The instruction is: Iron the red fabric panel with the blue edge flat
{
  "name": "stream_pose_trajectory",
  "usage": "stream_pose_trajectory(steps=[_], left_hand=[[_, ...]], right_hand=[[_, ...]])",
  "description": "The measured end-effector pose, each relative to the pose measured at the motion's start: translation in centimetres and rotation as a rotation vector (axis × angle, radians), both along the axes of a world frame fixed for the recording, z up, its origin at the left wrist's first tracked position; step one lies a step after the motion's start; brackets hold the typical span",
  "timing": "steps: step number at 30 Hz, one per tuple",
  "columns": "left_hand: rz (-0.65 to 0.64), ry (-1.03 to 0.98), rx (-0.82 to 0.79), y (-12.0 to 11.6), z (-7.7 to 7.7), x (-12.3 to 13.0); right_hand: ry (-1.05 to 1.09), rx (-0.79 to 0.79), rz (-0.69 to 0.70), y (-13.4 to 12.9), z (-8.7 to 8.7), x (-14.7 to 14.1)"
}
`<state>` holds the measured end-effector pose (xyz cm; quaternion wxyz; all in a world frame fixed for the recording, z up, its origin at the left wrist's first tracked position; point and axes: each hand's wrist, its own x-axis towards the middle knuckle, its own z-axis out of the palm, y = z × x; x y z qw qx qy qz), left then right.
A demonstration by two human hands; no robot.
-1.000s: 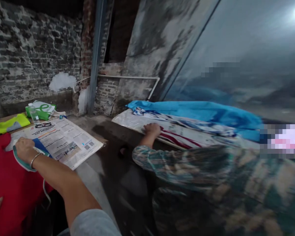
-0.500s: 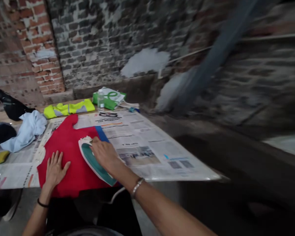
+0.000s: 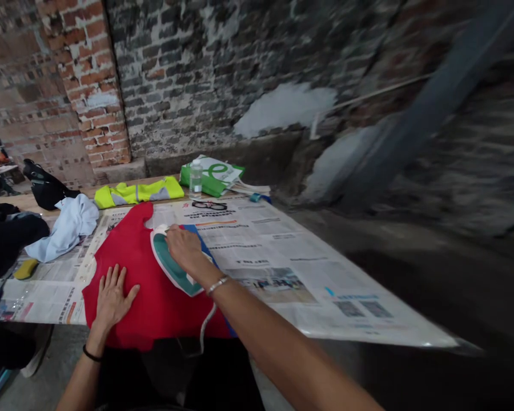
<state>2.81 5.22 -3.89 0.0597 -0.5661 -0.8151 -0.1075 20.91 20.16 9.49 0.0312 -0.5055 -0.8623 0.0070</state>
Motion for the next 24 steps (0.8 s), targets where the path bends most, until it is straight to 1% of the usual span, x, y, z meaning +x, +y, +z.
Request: stream_pose_trajectory(steps=[6,9,11,13,17,21,24], left_hand=[[0.010,-0.050,-0.053,-0.2,0.7,0.7],[0.011,-0.064,-0.049,-0.3,0.6,0.8],[0.004,-0.068,-0.037,-0.3,0.4,0.8],[-0.003,-0.075,-0.021,-0.2,0.1,0.7],[-0.002,-0.105,0.065,-0.1,-0.9,0.2],[0.047,-0.182,0.258,0.0,-1.9,-0.3],[0.139,-0.307,0.408,0.1,-2.1,-0.9]], right_hand=[[-0.092,0.012,0.024,-6.3,-0.9,3.8],[-0.126,0.002,0.045,-8.1,-1.0,4.6],[-0.130,-0.007,0.067,-8.2,-0.9,4.4],[-0.124,-0.015,0.096,-7.7,-0.7,3.6],[-0.090,-0.010,0.193,-6.3,-0.4,0.7],[-0.040,-0.024,0.236,-5.1,0.1,-3.1],[0.011,-0.038,0.258,-4.5,0.4,-5.5]])
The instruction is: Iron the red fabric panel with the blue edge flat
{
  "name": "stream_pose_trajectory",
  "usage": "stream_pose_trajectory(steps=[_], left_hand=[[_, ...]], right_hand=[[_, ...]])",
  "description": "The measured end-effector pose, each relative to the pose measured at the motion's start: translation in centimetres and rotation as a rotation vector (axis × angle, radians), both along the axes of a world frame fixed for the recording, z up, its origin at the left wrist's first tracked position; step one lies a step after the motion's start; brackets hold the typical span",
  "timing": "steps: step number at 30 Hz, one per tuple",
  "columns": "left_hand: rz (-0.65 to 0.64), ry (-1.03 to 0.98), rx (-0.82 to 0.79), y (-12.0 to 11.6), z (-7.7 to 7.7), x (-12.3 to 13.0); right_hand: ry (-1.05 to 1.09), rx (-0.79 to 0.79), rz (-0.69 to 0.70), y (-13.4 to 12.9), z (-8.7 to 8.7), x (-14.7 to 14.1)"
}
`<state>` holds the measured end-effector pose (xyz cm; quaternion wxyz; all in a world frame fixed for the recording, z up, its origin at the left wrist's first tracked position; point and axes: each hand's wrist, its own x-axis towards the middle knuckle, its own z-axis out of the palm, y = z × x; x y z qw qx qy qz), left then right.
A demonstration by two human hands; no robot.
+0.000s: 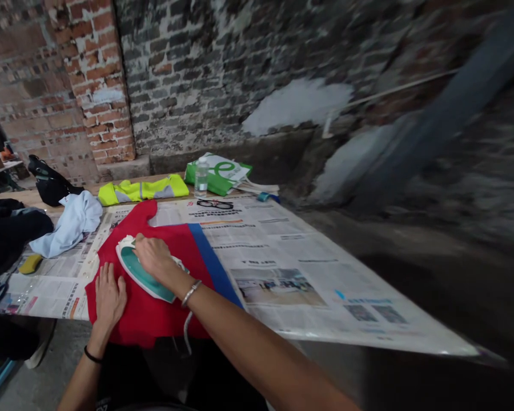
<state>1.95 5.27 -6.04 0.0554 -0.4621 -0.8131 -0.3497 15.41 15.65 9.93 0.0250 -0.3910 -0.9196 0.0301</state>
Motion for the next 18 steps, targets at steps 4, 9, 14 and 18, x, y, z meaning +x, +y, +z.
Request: stream_pose_trajectory(steps=[4,9,14,18], left_hand=[[0.046,-0.139,0.057,0.2,0.1,-1.0],[0.031,-0.234,0.097,0.0,0.3,-1.4],[0.055,-0.530,0.357,-0.9,0.8,-1.0],[0.164,-0.632,0.508,-1.2,0.7,-1.3]], right_hand=[[0.038,0.001,0.043,0.3,0.3,-1.2],[-0.016,0.035,0.125,-0.5,-0.7,2.4],[-0.058,0.087,0.273,-1.8,-2.7,9.1],[-0.078,0.087,0.247,-2.8,-2.7,10.8]])
